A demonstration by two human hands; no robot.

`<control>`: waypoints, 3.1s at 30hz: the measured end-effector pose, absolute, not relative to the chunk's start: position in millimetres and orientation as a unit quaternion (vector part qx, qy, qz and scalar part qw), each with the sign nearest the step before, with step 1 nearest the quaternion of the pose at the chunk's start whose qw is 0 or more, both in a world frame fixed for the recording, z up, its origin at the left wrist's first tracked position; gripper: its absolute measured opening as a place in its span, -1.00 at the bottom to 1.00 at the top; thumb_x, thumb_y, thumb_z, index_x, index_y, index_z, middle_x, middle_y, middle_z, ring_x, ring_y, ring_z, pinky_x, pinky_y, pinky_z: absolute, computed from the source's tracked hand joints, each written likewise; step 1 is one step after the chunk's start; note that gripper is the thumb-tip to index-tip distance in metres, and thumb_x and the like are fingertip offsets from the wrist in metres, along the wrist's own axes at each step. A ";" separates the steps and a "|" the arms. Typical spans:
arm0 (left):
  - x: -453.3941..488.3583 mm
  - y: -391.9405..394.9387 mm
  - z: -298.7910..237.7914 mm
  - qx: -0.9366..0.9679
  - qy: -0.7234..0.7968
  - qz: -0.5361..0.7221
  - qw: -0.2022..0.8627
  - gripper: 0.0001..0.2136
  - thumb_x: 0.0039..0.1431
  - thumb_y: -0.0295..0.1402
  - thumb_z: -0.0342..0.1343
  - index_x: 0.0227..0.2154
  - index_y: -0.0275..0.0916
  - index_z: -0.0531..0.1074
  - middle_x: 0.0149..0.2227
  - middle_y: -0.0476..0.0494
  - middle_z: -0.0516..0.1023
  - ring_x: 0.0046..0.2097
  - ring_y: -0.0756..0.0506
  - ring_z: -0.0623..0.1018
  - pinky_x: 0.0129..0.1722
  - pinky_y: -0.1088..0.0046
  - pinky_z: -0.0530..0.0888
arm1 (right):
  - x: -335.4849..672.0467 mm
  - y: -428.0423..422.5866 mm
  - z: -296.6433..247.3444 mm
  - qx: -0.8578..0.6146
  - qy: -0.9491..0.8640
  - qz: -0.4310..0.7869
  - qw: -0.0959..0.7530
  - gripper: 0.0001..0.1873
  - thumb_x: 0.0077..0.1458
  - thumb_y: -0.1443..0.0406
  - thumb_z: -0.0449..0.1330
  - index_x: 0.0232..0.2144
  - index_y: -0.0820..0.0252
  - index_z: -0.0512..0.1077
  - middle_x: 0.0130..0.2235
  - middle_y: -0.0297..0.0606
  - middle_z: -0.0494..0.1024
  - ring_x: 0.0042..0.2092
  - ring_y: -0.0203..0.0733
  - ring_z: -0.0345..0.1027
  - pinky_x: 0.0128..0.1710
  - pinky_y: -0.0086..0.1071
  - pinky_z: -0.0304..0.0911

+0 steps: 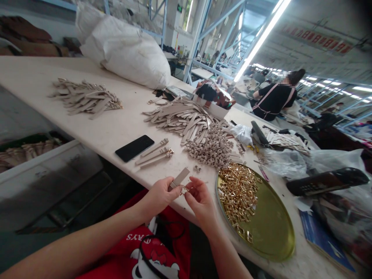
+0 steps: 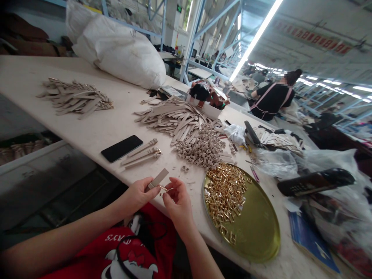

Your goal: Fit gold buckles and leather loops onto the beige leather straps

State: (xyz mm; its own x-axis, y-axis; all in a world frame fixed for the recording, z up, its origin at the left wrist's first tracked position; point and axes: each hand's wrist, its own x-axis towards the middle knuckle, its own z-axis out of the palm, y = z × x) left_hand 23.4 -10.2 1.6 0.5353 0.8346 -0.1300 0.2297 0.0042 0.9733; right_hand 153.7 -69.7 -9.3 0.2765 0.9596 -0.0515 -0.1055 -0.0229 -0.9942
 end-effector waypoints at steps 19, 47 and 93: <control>14.0 -1.5 -14.6 0.693 0.391 0.192 0.575 -0.71 0.13 -0.15 -0.17 -0.42 -0.27 0.29 -0.56 0.07 0.24 -0.47 0.02 0.25 -0.48 0.55 0.22 | 157.5 -58.7 -27.5 -0.514 -0.219 0.528 0.640 -0.83 -0.14 0.29 0.27 -0.40 0.17 0.43 -0.50 -0.43 0.39 -0.51 -0.43 0.23 -0.48 -0.53 0.23; 8.4 -23.6 -3.2 0.580 0.357 0.116 0.723 -0.79 0.03 -0.18 -0.10 -0.50 -0.23 0.14 -0.74 0.19 0.11 -0.70 0.13 0.05 -0.73 0.64 0.00 | 121.6 -86.9 -29.5 -0.464 -0.145 0.571 0.661 -0.85 -0.07 0.22 0.21 -0.46 0.18 0.34 -0.50 -0.44 0.43 -0.50 -0.39 0.26 -0.49 -0.51 0.24; 17.1 -10.5 -16.2 0.608 0.366 0.128 0.693 -0.68 -0.05 -0.09 0.07 -0.42 -0.23 0.18 -0.68 0.15 0.32 -0.71 0.09 0.23 -0.72 0.63 0.10 | 157.1 -78.8 -18.7 -0.558 -0.426 0.498 0.509 -0.80 -0.02 0.16 0.12 -0.48 0.18 0.29 -0.56 -0.44 0.28 -0.49 -0.35 0.13 -0.47 -0.47 0.09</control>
State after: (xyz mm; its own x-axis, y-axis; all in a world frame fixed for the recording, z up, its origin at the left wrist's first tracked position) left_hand 17.1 -10.5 -16.2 0.6996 0.6219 -0.3518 0.2680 0.2281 0.9360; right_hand 157.1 -78.8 -18.7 0.1406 0.9825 -0.1220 -0.0330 -0.1185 -0.9924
